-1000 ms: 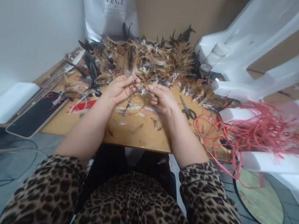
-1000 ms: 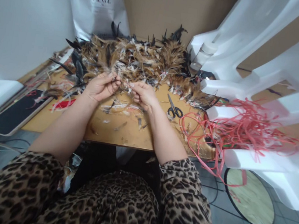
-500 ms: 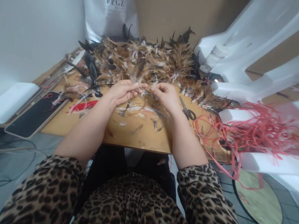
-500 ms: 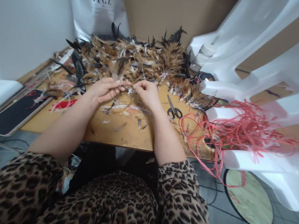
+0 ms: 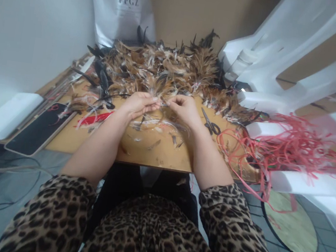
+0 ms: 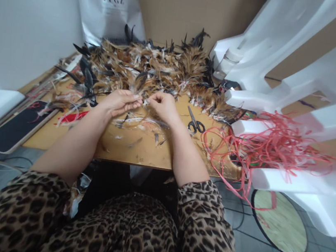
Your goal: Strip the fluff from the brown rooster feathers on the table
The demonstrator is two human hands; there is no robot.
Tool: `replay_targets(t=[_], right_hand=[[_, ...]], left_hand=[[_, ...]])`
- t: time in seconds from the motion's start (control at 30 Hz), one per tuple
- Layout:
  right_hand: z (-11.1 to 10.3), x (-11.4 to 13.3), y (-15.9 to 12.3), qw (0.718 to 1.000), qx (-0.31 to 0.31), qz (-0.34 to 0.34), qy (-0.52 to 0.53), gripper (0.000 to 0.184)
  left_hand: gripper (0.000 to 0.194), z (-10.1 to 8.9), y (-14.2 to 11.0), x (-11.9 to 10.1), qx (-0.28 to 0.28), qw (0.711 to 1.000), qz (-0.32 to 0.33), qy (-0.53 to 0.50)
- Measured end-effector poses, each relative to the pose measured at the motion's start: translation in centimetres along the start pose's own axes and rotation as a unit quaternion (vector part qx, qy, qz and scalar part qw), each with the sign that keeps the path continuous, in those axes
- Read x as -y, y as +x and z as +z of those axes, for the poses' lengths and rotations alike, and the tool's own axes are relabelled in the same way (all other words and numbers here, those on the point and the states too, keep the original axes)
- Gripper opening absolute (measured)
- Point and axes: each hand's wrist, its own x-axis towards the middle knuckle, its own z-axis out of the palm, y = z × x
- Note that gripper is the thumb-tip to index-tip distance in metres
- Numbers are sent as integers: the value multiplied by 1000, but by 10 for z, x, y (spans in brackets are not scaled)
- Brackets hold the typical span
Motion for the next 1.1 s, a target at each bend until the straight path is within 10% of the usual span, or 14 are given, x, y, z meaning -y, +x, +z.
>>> replay_targets(t=[0.43, 0.8, 1.1], right_hand=[[3, 7, -3, 982, -50, -107, -148, 17], [10, 26, -17, 930, 67, -184, -311, 28], [-13, 2, 2, 997, 63, -55, -6, 17]], left_hand=[[19, 7, -4, 1, 22, 979, 23, 202], [10, 10, -9, -1, 106, 945, -27, 308], [14, 24, -19, -6, 162, 950, 28, 267]])
